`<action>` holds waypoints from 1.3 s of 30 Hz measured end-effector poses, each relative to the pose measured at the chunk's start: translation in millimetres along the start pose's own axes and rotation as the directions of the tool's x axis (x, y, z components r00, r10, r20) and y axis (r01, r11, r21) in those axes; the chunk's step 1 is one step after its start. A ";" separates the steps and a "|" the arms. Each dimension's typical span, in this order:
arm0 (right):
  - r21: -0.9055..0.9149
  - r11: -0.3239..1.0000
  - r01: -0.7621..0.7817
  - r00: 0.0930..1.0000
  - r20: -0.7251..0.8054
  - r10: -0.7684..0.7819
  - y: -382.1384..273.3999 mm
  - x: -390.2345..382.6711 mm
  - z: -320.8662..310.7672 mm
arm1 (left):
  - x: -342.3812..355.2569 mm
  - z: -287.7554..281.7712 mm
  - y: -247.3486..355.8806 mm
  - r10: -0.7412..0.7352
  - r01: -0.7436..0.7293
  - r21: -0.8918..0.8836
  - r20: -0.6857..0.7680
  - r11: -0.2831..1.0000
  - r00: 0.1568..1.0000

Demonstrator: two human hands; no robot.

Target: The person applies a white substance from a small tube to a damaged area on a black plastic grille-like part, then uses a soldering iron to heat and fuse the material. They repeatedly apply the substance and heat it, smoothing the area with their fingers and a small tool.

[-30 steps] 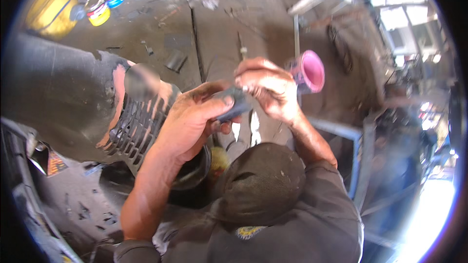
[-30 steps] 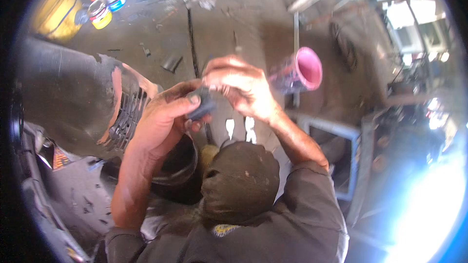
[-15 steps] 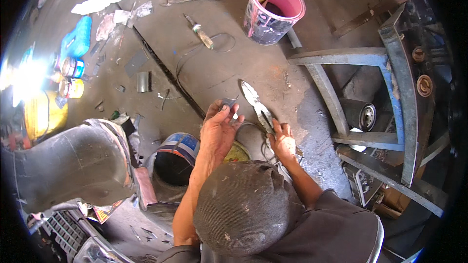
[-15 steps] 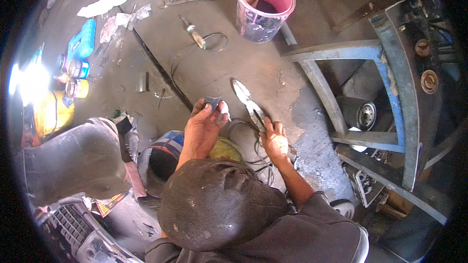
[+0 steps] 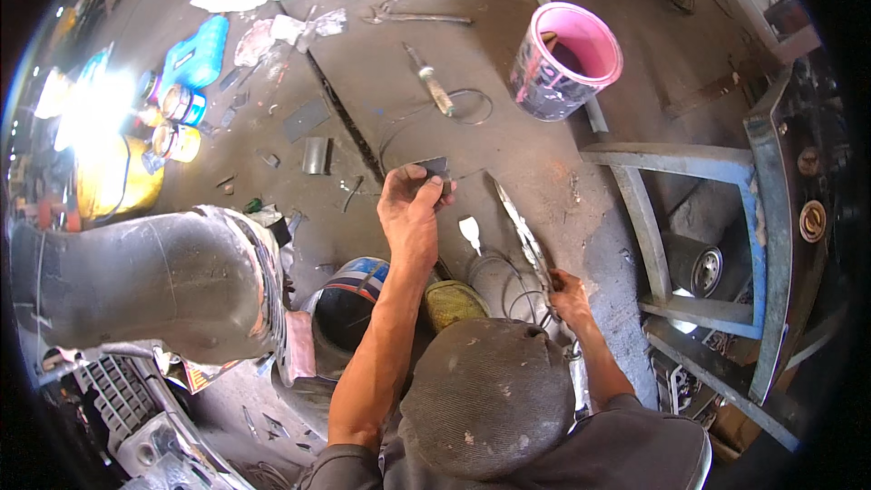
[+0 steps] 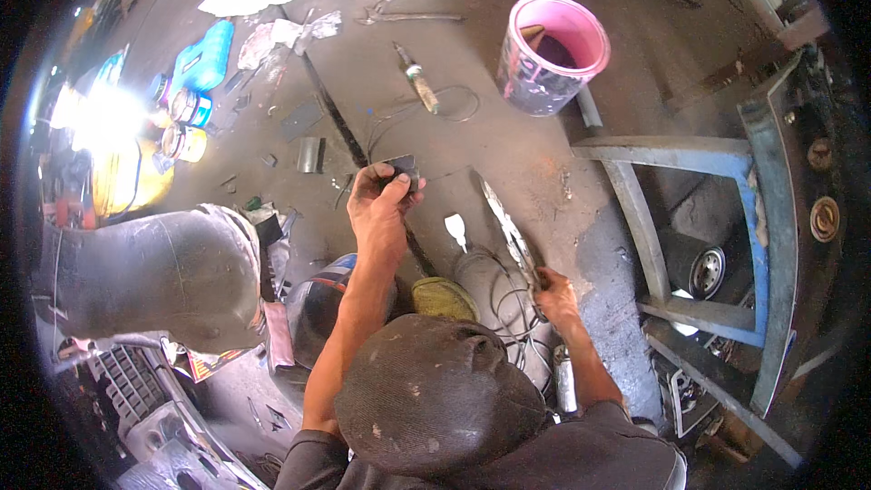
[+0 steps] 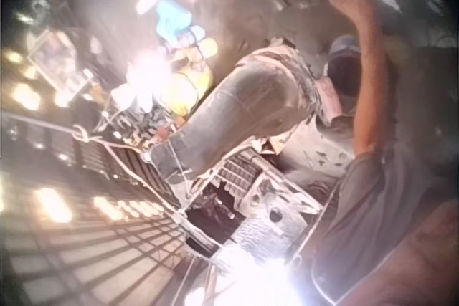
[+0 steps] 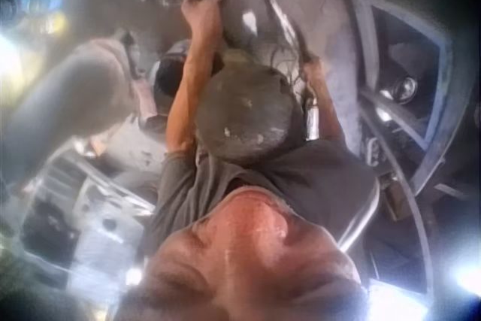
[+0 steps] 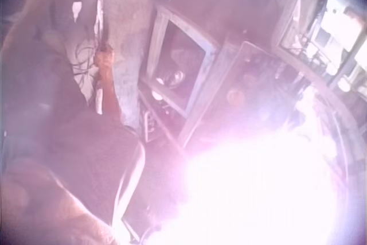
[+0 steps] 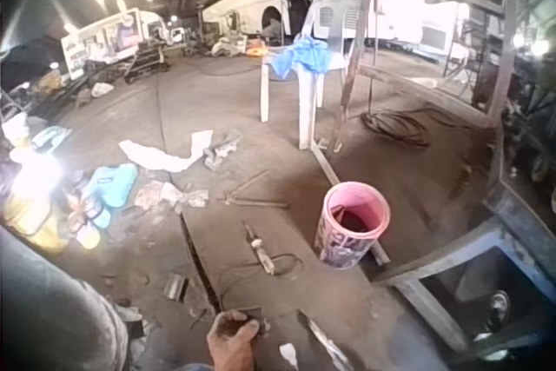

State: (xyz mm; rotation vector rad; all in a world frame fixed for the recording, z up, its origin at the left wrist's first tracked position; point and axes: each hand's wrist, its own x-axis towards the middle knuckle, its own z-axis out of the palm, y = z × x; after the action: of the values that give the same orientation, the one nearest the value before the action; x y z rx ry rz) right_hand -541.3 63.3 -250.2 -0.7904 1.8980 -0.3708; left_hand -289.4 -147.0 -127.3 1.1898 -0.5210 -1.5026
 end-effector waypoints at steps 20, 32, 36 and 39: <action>0.457 0.888 0.051 0.885 0.391 -0.252 -87.1 -40.1 14.3 | 20.6 6.7 32.1 0.085 -0.068 0.156 -0.104 0.985 0.991; 0.295 0.941 0.166 0.913 0.315 -0.260 -111.4 -52.7 6.8 | 20.1 -2.9 20.1 0.134 -0.117 0.258 -0.050 0.959 0.990; 0.176 0.959 0.223 0.922 0.280 -0.266 -118.5 -60.6 3.6 | 12.7 -1.9 28.0 0.065 -0.051 0.226 -0.056 0.973 0.996; 0.142 0.970 0.197 0.935 0.270 -0.229 -116.6 -60.8 5.8 | 11.4 -7.1 23.5 0.042 -0.024 0.220 -0.076 0.975 0.996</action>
State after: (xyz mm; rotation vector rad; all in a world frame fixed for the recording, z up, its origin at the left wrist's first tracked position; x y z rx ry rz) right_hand -477.1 18.4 -144.5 -0.9247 1.5143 -0.4678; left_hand -271.0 -162.7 -115.2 1.3992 -0.6613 -1.3888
